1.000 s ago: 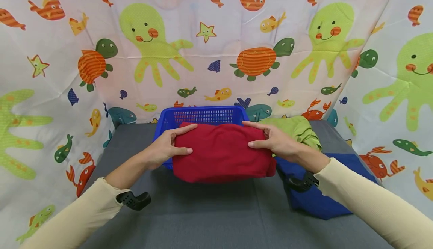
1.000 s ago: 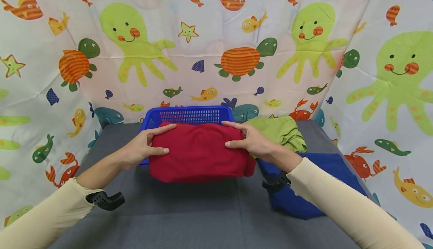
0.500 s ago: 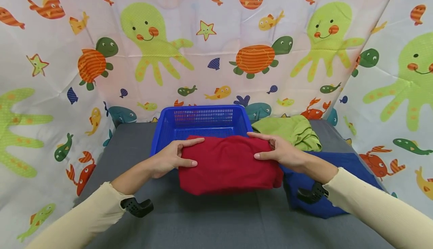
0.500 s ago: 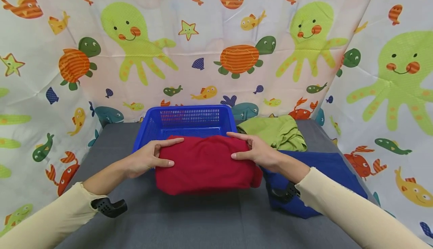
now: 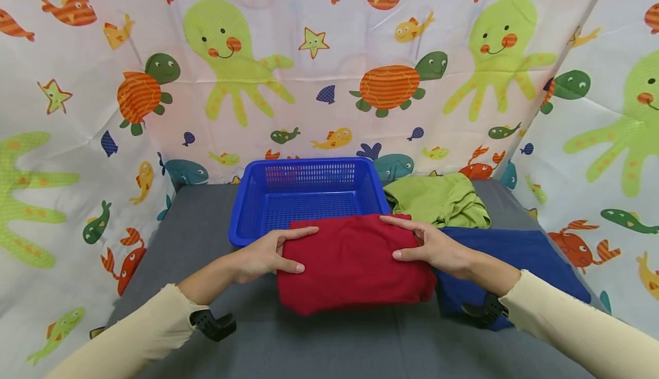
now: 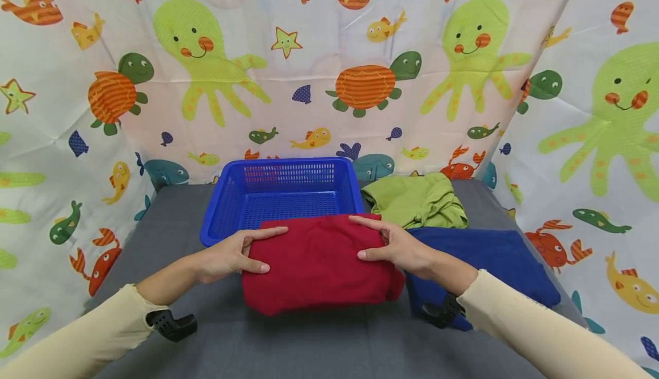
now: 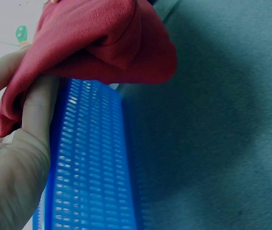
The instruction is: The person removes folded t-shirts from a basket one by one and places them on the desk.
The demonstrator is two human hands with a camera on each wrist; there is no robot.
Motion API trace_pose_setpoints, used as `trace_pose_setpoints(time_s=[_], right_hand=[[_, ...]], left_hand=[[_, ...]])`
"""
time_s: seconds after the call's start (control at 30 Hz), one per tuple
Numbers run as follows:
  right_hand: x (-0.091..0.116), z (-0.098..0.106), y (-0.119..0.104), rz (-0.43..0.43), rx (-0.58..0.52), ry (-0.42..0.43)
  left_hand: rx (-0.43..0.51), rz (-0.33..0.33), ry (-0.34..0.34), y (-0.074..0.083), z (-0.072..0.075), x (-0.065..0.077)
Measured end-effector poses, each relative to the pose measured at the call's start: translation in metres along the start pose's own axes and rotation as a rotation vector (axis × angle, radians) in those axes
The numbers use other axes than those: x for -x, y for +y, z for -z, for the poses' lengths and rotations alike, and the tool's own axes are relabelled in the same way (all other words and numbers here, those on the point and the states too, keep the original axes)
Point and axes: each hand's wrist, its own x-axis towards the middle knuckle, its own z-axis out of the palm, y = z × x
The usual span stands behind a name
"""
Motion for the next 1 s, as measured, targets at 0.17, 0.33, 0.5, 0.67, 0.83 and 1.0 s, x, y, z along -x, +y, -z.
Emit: trace_pose_setpoints(time_s=[0.17,0.33,0.5,0.67,0.83,1.0], right_hand=[[0.009,-0.001,0.009,-0.013,0.011,-0.028],[0.018,-0.002,0.022,-0.018,0.002,-0.077],[0.023,-0.003,0.035,-0.015,0.011,-0.084],[0.027,-0.003,0.043,-0.001,0.015,-0.084],[0.032,-0.004,0.05,0.022,-0.013,-0.114],[0.035,-0.005,0.063,0.062,-0.086,-0.214]], left_hand=[[0.003,0.017,-0.018,-0.008,-0.004,0.0],[-0.001,0.027,-0.05,-0.016,-0.01,-0.002],[-0.004,0.023,-0.082,-0.026,-0.016,-0.004],[0.01,0.022,-0.094,-0.033,-0.021,-0.006],[0.025,0.004,-0.148,-0.041,-0.023,-0.007],[0.018,0.004,-0.236,-0.049,-0.027,-0.007]])
